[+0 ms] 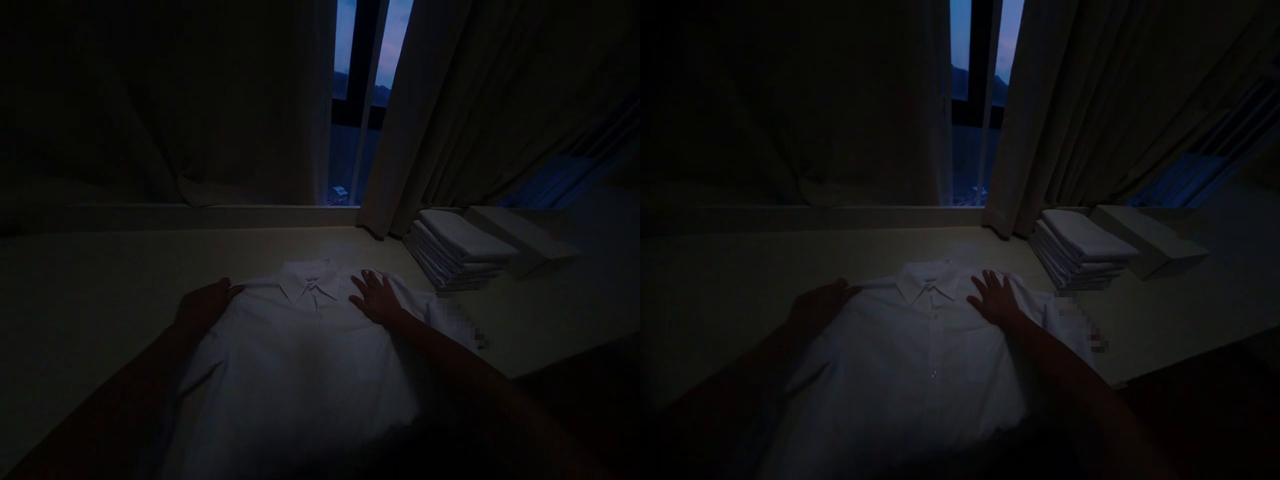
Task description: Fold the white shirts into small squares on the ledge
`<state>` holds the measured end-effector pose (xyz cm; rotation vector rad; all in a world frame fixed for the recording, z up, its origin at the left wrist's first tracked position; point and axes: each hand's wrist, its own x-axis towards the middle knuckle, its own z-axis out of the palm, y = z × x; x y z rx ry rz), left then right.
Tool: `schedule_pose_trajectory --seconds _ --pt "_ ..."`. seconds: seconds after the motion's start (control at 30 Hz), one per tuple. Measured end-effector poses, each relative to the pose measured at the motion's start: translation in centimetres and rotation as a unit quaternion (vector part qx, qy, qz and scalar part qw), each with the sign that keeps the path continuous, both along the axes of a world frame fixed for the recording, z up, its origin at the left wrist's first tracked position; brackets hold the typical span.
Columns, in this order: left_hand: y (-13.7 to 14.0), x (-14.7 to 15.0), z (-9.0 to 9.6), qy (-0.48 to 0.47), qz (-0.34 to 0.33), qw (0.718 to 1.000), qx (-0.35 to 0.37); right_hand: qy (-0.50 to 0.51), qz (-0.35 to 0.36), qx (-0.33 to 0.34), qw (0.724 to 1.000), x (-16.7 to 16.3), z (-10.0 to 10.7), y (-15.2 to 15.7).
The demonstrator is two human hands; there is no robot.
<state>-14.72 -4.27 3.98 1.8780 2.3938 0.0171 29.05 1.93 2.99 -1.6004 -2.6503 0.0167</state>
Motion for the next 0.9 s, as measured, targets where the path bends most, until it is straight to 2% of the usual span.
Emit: schedule_pose_trajectory --seconds 0.17,0.3,0.4,0.47,0.53,0.6,0.7,0.8,0.9 --pt "1.6 -0.4 -0.4 -0.018 0.026 0.999 0.005 -0.011 0.007 0.004 1.000 -0.3 0.0 -0.1" --pt "2.6 0.2 0.7 -0.029 0.019 0.999 -0.021 -0.008 0.003 0.006 1.000 -0.3 -0.1 -0.1" --pt "1.5 2.6 2.2 -0.012 -0.005 0.999 0.047 -0.002 -0.003 0.011 1.000 -0.2 -0.3 -0.1" --pt "-0.9 5.7 2.9 0.007 -0.006 0.993 0.120 0.000 -0.008 0.011 1.000 -0.2 -0.2 -0.1" --pt "-4.7 9.6 2.7 -0.020 -0.026 0.988 0.151 0.001 -0.016 0.017 1.000 -0.6 0.2 -0.3" --pt "-9.3 13.7 1.5 -0.070 -0.086 0.988 0.110 0.007 -0.004 0.033 0.999 -1.8 0.8 -1.0" --pt "-15.5 18.0 -1.1 -0.096 -0.094 0.989 0.058 0.044 0.036 0.050 0.997 -4.9 1.4 -3.5" --pt "-18.9 19.4 -2.9 -0.079 -0.073 0.993 0.051 0.078 0.084 0.008 0.993 -8.4 1.0 -7.4" --pt "-20.0 19.2 -3.7 -0.047 -0.062 0.995 0.068 0.090 0.119 -0.020 0.989 -10.5 0.0 -10.6"
